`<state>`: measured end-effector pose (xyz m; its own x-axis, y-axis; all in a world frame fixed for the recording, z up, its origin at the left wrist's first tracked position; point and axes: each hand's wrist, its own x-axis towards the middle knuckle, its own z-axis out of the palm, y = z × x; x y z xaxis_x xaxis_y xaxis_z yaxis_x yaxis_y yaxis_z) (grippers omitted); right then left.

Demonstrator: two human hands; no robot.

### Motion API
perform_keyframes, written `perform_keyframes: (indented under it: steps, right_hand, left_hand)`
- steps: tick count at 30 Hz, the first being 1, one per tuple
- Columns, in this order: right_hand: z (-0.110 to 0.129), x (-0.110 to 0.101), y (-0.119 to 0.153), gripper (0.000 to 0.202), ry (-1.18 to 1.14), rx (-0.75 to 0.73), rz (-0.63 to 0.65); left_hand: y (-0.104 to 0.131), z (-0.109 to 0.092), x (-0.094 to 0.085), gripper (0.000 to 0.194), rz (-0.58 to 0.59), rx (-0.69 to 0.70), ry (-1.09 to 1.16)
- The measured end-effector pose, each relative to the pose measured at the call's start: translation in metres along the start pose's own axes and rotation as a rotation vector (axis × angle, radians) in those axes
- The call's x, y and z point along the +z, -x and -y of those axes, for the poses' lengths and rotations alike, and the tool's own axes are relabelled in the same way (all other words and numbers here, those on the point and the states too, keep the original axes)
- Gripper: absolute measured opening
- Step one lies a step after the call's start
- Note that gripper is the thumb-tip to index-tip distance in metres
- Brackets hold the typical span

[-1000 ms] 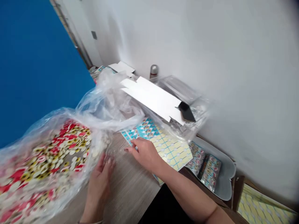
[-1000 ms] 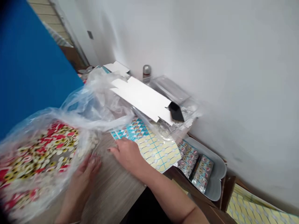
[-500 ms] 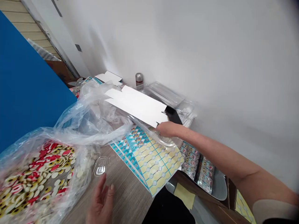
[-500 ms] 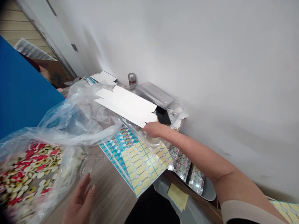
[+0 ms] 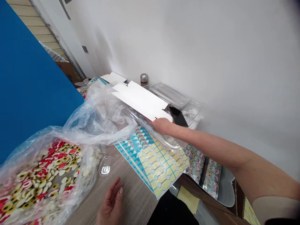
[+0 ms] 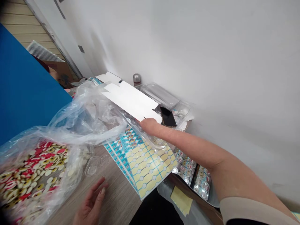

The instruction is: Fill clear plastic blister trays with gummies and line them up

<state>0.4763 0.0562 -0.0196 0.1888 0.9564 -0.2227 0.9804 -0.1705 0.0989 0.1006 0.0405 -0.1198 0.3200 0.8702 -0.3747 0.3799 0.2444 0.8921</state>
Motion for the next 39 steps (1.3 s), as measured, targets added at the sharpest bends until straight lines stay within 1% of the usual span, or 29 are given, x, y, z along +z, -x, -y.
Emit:
perform_keyframes:
  steps: [3, 5, 7, 10, 12, 14, 16, 17, 18, 19, 21, 22, 24, 25, 26, 27, 28, 29, 31, 32, 33, 34, 35, 37, 39]
  right_hand:
    - [0.005, -0.003, -0.001, 0.054, 0.022, -0.001, -0.007]
    - [0.005, -0.004, 0.005, 0.043, 0.023, 0.003, -0.003]
    - [0.001, -0.006, 0.017, 0.037, 0.013, -0.006, 0.003]
    - [-0.010, -0.010, 0.046, 0.038, -0.070, -0.010, -0.030]
    - [-0.016, -0.017, 0.070, 0.037, -0.192, 0.030, -0.113]
    - [-0.015, -0.026, 0.095, 0.036, -0.387, 0.085, -0.242]
    - [-0.004, -0.034, 0.118, 0.035, -0.681, 0.116, -0.339]
    - [0.005, -0.036, 0.126, 0.035, -0.860, 0.119, -0.349]
    - [0.017, -0.037, 0.133, 0.036, -1.050, 0.114, -0.330]
    - [0.031, -0.036, 0.138, 0.037, -1.236, 0.106, -0.285]
    - [0.061, -0.028, 0.141, 0.041, -1.541, 0.072, -0.133]
    - [0.076, -0.022, 0.139, 0.044, -1.636, 0.035, -0.031]
    - [0.104, -0.008, 0.133, 0.048, -1.709, -0.073, 0.185]
    - [0.117, -0.001, 0.129, 0.049, -1.701, -0.139, 0.270]
    - [0.128, 0.006, 0.125, 0.049, -1.676, -0.205, 0.326]
    - [0.139, 0.012, 0.121, 0.047, -1.641, -0.255, 0.340]
    - [0.150, 0.017, 0.117, 0.044, -1.598, -0.279, 0.303]
    - [0.160, 0.022, 0.114, 0.041, -1.545, -0.272, 0.225]
    - [0.180, 0.028, 0.109, 0.036, -1.441, -0.204, 0.028]
    - [0.190, 0.031, 0.107, 0.033, -1.418, -0.175, -0.035]
    - [0.200, 0.033, 0.106, 0.029, -1.425, -0.166, -0.053]
    - [0.210, 0.035, 0.105, 0.027, -1.456, -0.178, -0.026]
    - [0.219, 0.038, 0.103, 0.026, -1.494, -0.203, 0.023]
    - [0.234, 0.041, 0.100, 0.025, -1.543, -0.260, 0.102]
    - [0.244, 0.043, 0.097, 0.023, -1.546, -0.300, 0.114]
  left_hand:
    - [0.002, 0.000, 0.002, 0.071, 0.007, 0.006, -0.006]
    - [0.005, 0.000, 0.002, 0.066, 0.008, 0.027, -0.001]
    - [0.007, 0.001, 0.001, 0.062, 0.006, 0.049, -0.011]
    - [0.011, -0.001, 0.003, 0.060, 0.007, 0.064, -0.042]
    - [0.013, -0.005, 0.008, 0.059, 0.010, 0.078, -0.041]
    - [0.015, -0.013, 0.017, 0.058, 0.025, 0.107, -0.019]
    - [0.018, -0.026, 0.027, 0.056, 0.059, 0.145, 0.034]
    - [0.021, -0.034, 0.031, 0.054, 0.089, 0.163, 0.078]
    - [0.024, -0.042, 0.035, 0.052, 0.125, 0.180, 0.142]
    - [0.027, -0.051, 0.038, 0.051, 0.172, 0.191, 0.230]
    - [0.035, -0.066, 0.038, 0.054, 0.282, 0.175, 0.474]
    - [0.038, -0.072, 0.036, 0.058, 0.346, 0.137, 0.607]
    - [0.044, -0.078, 0.028, 0.067, 0.492, 0.026, 0.777]
    - [0.046, -0.077, 0.022, 0.067, 0.555, -0.018, 0.807]
    - [0.048, -0.075, 0.015, 0.064, 0.600, -0.047, 0.805]
    - [0.049, -0.070, 0.008, 0.059, 0.617, -0.061, 0.789]
    - [0.050, -0.064, 0.002, 0.055, 0.595, -0.066, 0.776]
    - [0.051, -0.057, -0.005, 0.051, 0.537, -0.067, 0.771]
    - [0.052, -0.042, -0.015, 0.046, 0.351, -0.075, 0.776]
    - [0.052, -0.035, -0.020, 0.044, 0.249, -0.074, 0.773]
    - [0.052, -0.028, -0.024, 0.044, 0.166, -0.066, 0.761]
    - [0.051, -0.022, -0.028, 0.045, 0.108, -0.053, 0.741]
    - [0.051, -0.017, -0.031, 0.048, 0.079, -0.036, 0.718]
    - [0.052, -0.009, -0.038, 0.053, 0.070, -0.002, 0.682]
    - [0.053, -0.005, -0.044, 0.056, 0.074, 0.012, 0.672]
